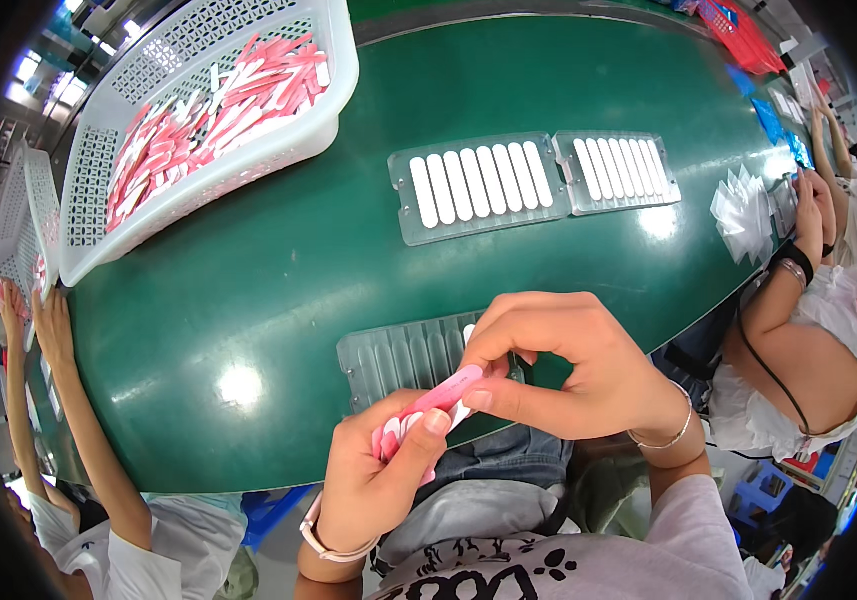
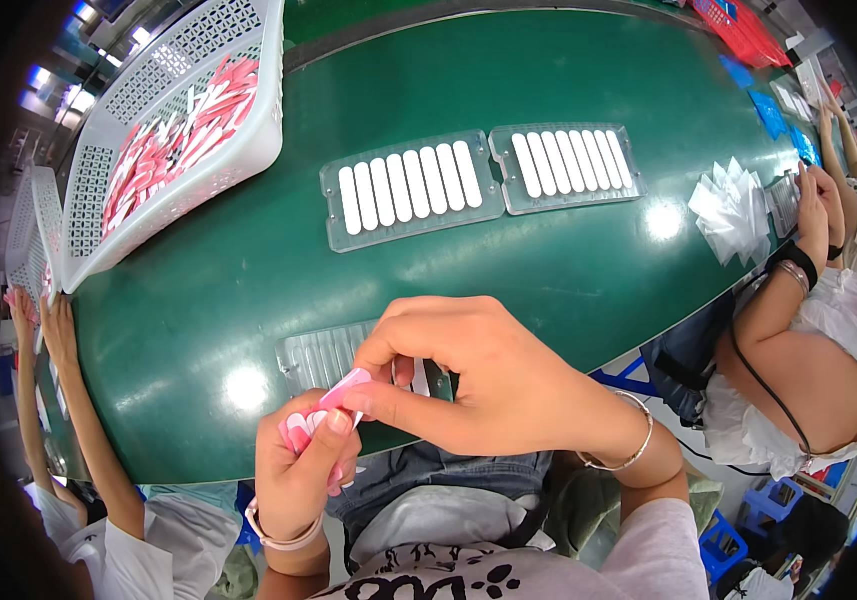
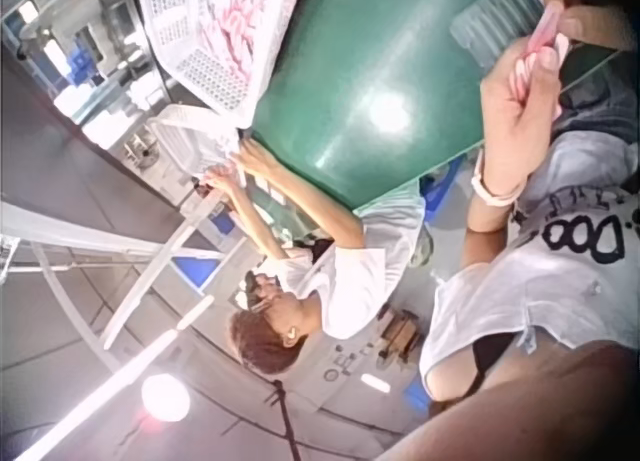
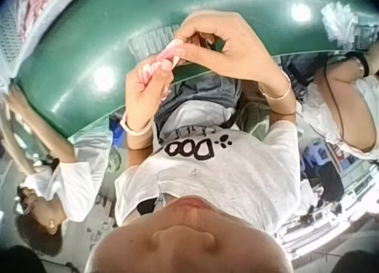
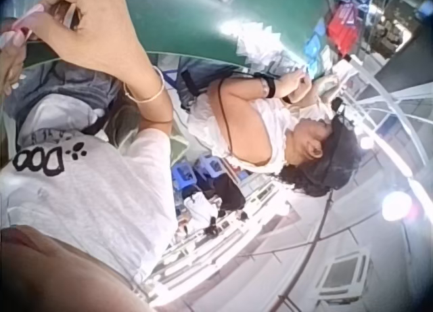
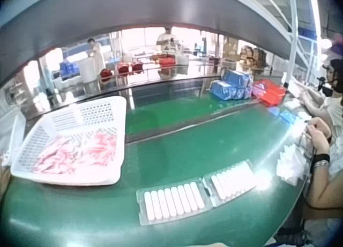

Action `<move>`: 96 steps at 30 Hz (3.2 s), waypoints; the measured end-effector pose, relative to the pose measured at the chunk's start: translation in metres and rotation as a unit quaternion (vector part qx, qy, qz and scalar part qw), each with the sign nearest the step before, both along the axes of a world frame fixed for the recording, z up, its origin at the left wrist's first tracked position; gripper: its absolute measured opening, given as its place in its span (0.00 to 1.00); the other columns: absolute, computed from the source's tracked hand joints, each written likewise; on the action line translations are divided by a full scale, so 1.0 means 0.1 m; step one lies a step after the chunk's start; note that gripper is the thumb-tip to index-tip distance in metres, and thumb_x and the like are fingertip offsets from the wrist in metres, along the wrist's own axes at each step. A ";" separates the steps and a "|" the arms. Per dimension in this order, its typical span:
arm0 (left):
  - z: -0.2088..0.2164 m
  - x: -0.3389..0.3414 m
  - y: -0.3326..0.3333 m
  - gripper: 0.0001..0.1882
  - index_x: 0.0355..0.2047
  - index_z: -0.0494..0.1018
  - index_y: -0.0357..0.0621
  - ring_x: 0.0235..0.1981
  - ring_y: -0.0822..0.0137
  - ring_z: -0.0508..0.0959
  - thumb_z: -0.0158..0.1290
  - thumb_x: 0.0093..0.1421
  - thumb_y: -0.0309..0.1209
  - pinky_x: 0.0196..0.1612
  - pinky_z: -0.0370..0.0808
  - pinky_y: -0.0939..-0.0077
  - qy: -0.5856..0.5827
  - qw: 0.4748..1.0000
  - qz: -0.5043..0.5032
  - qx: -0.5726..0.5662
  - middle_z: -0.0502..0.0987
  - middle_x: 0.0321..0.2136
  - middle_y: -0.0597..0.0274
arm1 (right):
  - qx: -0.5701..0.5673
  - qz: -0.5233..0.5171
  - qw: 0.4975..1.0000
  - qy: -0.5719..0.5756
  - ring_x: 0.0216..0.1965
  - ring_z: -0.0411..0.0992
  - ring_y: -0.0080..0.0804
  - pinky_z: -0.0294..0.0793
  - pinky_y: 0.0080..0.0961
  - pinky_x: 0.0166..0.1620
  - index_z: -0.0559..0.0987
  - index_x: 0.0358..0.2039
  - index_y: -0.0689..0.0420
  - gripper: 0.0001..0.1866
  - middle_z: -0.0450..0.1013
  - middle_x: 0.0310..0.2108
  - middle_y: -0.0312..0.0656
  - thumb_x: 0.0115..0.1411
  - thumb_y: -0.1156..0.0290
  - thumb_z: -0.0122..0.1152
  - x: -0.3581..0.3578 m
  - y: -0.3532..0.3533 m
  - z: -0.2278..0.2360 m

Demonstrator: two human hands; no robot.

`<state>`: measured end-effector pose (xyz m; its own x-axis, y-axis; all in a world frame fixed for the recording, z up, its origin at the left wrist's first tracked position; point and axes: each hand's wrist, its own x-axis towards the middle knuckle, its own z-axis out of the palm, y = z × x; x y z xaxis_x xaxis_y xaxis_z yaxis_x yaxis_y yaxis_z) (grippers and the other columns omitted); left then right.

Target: The person assembles small white and pink plastic components into a clear plastic tray by hand, placing them into the tray on an assembly line.

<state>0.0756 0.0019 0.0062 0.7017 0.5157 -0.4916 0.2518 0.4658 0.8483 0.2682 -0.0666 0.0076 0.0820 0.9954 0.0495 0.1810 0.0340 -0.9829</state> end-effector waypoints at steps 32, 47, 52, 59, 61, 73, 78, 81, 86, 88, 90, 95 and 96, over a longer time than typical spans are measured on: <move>-0.07 -0.24 0.09 0.16 0.42 0.74 0.29 0.14 0.85 0.60 0.50 0.62 0.32 0.17 0.54 0.88 -0.005 0.997 0.075 0.012 0.65 0.13 0.74 | 0.106 -0.042 0.779 -0.617 0.38 0.72 0.33 0.54 0.33 0.33 0.74 0.17 0.59 0.04 0.76 0.38 0.44 0.40 0.76 0.60 -0.60 -0.30 -0.05; 0.02 -0.12 0.01 0.14 0.47 0.67 0.33 0.12 0.83 0.56 0.46 0.65 0.29 0.13 0.54 0.89 -0.039 0.994 0.101 -0.020 0.59 0.15 0.74 | 0.146 0.014 0.773 -0.617 0.50 0.66 0.55 0.51 0.52 0.59 0.72 0.45 0.63 0.23 0.74 0.37 0.55 0.51 0.64 0.52 -0.40 -0.30 -0.03; 0.04 -0.21 -0.06 0.09 0.43 0.68 0.37 0.11 0.83 0.57 0.47 0.64 0.26 0.12 0.54 0.89 -0.013 0.993 0.115 -0.038 0.60 0.15 0.73 | 0.143 -0.098 0.947 -0.270 0.37 0.70 0.39 0.67 0.39 0.44 0.76 0.34 0.60 0.10 0.72 0.31 0.40 0.54 0.69 0.58 -0.32 -0.14 -0.03; -0.13 -0.16 0.03 0.14 0.40 0.73 0.29 0.15 0.82 0.64 0.50 0.63 0.31 0.18 0.59 0.88 -0.017 0.999 0.038 0.005 0.69 0.16 0.69 | -0.016 -0.127 0.992 0.022 0.24 0.69 0.22 0.69 0.20 0.28 0.74 0.35 0.61 0.06 0.74 0.27 0.39 0.56 0.78 0.58 -0.26 -0.13 -0.07; -0.07 -0.16 0.07 0.15 0.37 0.74 0.31 0.17 0.84 0.62 0.50 0.63 0.34 0.19 0.59 0.87 -0.002 0.999 0.039 -0.007 0.67 0.16 0.72 | -0.020 -0.158 0.986 0.055 0.24 0.66 0.16 0.65 0.17 0.27 0.74 0.36 0.61 0.07 0.74 0.27 0.37 0.56 0.79 0.56 -0.32 -0.14 -0.15; -0.05 -0.28 0.10 0.13 0.34 0.73 0.32 0.16 0.84 0.64 0.51 0.63 0.33 0.19 0.59 0.89 -0.018 0.990 0.138 -0.011 0.69 0.17 0.70 | 0.129 -0.131 0.979 -0.083 0.30 0.73 0.33 0.71 0.24 0.34 0.78 0.27 0.60 0.05 0.75 0.30 0.44 0.48 0.79 0.65 -0.14 -0.04 0.02; -0.10 -0.47 0.14 0.13 0.35 0.76 0.38 0.11 0.74 0.67 0.57 0.46 0.24 0.15 0.62 0.84 -0.045 0.769 0.011 0.637 0.68 0.14 0.69 | -0.020 0.033 0.984 -0.171 0.32 0.71 0.35 0.70 0.26 0.38 0.75 0.25 0.61 0.05 0.73 0.32 0.42 0.47 0.78 0.63 0.02 0.20 -0.06; -0.03 -0.49 0.15 0.14 0.36 0.77 0.41 0.12 0.76 0.66 0.56 0.46 0.24 0.13 0.61 0.84 -0.065 0.732 -0.065 0.675 0.68 0.15 0.71 | -0.068 0.031 0.970 -0.232 0.31 0.71 0.37 0.70 0.27 0.36 0.74 0.25 0.62 0.07 0.72 0.30 0.43 0.46 0.78 0.64 -0.01 0.29 -0.04; 0.03 -0.57 0.14 0.17 0.33 0.76 0.44 0.13 0.73 0.63 0.58 0.39 0.22 0.14 0.57 0.79 -0.070 0.662 -0.149 0.731 0.63 0.16 0.69 | -0.076 0.014 0.976 -0.205 0.33 0.69 0.36 0.68 0.27 0.38 0.69 0.35 0.59 0.19 0.70 0.32 0.41 0.44 0.77 0.66 -0.04 0.34 -0.07; -0.02 -0.53 0.16 0.17 0.33 0.76 0.45 0.13 0.73 0.62 0.58 0.39 0.23 0.15 0.56 0.79 -0.109 0.635 -0.138 0.752 0.62 0.17 0.69 | -0.066 0.011 0.974 -0.216 0.34 0.69 0.35 0.68 0.28 0.39 0.69 0.37 0.59 0.20 0.70 0.33 0.41 0.44 0.77 0.66 -0.04 0.30 -0.10; -0.03 -0.52 0.18 0.17 0.34 0.76 0.50 0.14 0.73 0.59 0.58 0.39 0.25 0.17 0.56 0.80 -0.151 0.593 -0.132 0.780 0.60 0.18 0.69 | -0.052 0.011 0.973 -0.225 0.34 0.69 0.35 0.68 0.29 0.39 0.70 0.39 0.59 0.21 0.71 0.35 0.41 0.44 0.77 0.67 -0.08 0.29 -0.09; -0.10 -0.53 0.17 0.18 0.35 0.76 0.52 0.16 0.72 0.60 0.58 0.39 0.26 0.19 0.57 0.78 -0.164 0.594 -0.131 0.777 0.61 0.19 0.68 | 0.142 -0.040 0.913 -0.379 0.38 0.71 0.38 0.66 0.35 0.41 0.77 0.38 0.57 0.18 0.74 0.36 0.41 0.43 0.78 0.66 -0.18 0.12 0.12; -0.11 -0.50 0.17 0.19 0.35 0.75 0.52 0.16 0.71 0.60 0.58 0.38 0.26 0.19 0.58 0.78 -0.169 0.591 -0.126 0.778 0.61 0.19 0.68 | 0.182 -0.071 0.916 -0.351 0.34 0.70 0.38 0.64 0.35 0.38 0.79 0.32 0.56 0.14 0.75 0.34 0.40 0.40 0.78 0.67 -0.18 0.04 0.10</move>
<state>0.0257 0.0188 -0.0047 0.7747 0.0168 0.6321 -0.1603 -0.9618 0.2220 0.2506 -0.0622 0.0173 0.0297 0.8844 0.4658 0.7922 0.2633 -0.5505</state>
